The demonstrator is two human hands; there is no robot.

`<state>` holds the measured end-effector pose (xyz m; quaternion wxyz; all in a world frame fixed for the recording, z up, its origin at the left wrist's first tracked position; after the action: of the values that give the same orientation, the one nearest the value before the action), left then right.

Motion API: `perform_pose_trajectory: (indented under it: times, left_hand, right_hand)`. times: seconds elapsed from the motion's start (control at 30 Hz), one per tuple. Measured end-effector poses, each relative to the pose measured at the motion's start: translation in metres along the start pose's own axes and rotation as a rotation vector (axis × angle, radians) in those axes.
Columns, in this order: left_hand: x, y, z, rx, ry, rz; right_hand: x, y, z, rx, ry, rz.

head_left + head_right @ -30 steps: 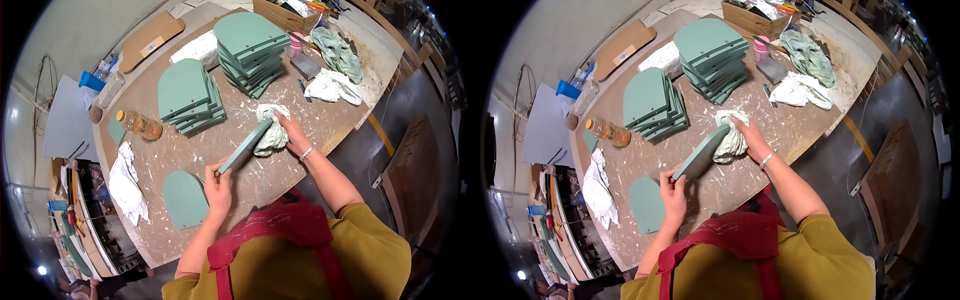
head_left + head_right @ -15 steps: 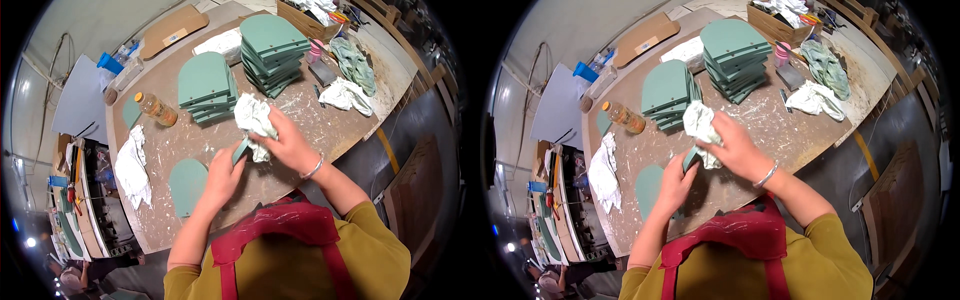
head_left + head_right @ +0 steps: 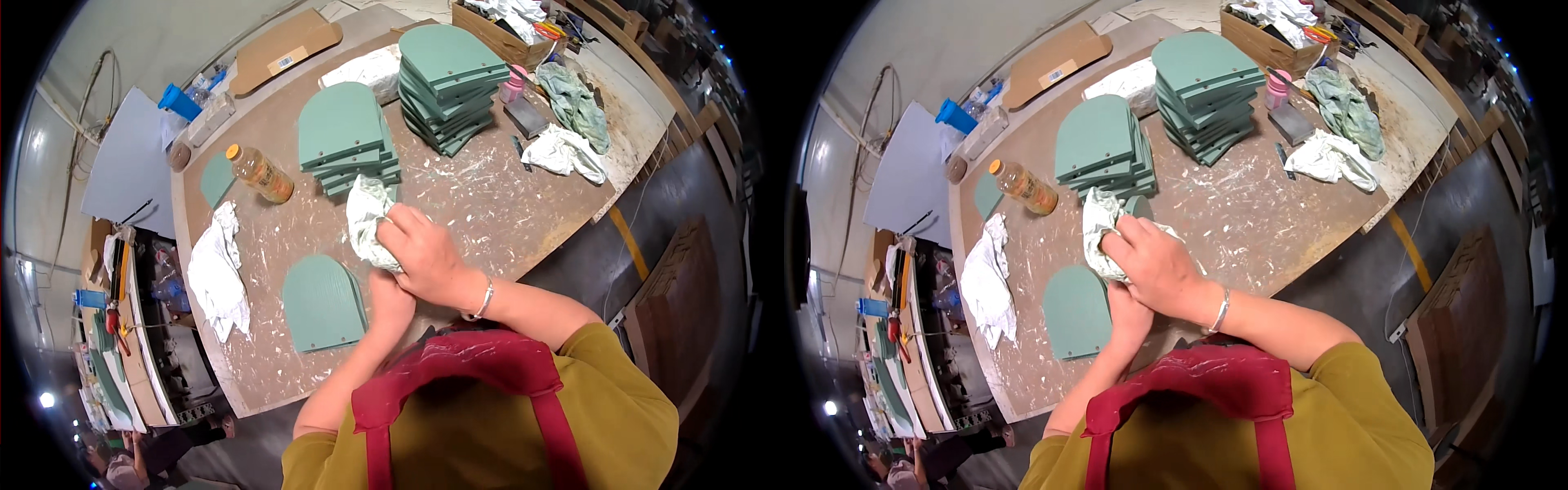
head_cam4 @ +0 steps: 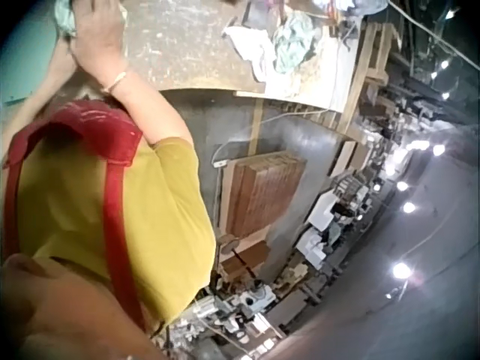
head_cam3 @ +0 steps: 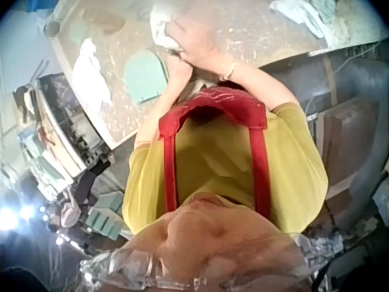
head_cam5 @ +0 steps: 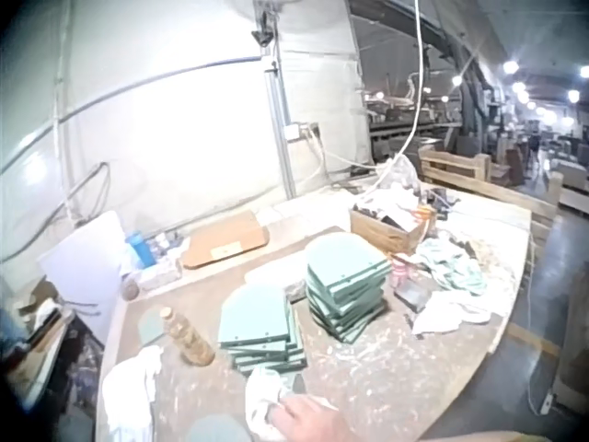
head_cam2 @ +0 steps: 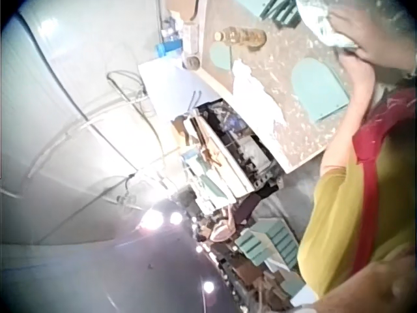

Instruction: The person wipes the edges and surfaces of green wooden boards with a cloth. They pick up boards from a stack one at a time, apply liquid from a bottle to the cloth, and clean the sides before placing the boards back down.

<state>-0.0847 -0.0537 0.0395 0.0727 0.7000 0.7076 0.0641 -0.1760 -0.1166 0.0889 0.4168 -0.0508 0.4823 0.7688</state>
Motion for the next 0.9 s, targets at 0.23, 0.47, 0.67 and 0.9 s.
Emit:
perform_pose_trajectory:
  times: [0.23, 0.47, 0.67, 0.9]
  left_hand:
    - [0.001, -0.001, -0.005, -0.035, -0.112, -0.159]
    - [-0.002, 0.016, 0.005, 0.075, -0.114, -0.204]
    - [0.011, 0.006, 0.027, 0.047, -0.066, -0.164]
    - [0.021, -0.005, 0.009, -0.189, -0.155, -0.207]
  right_hand:
    - [-0.044, -0.015, -0.037, -0.264, -0.173, -0.111]
    - [-0.046, -0.006, -0.057, -0.871, -0.369, -0.038]
    - [-0.014, -0.013, 0.016, -0.170, -0.079, 0.150]
    - [-0.056, -0.025, -0.040, -0.318, -0.262, 0.044]
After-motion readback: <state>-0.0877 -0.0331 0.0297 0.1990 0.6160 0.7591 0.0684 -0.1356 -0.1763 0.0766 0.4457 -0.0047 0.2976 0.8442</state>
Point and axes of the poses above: each hand's wrist, its own x-axis away from the middle knuckle, its own y-axis out of the back of the hand, z = x × y, the point moved 1 cm from there along -x, towards the middle knuckle, and after that the axes turned 11 degrees about z, right-handed, at the moved point
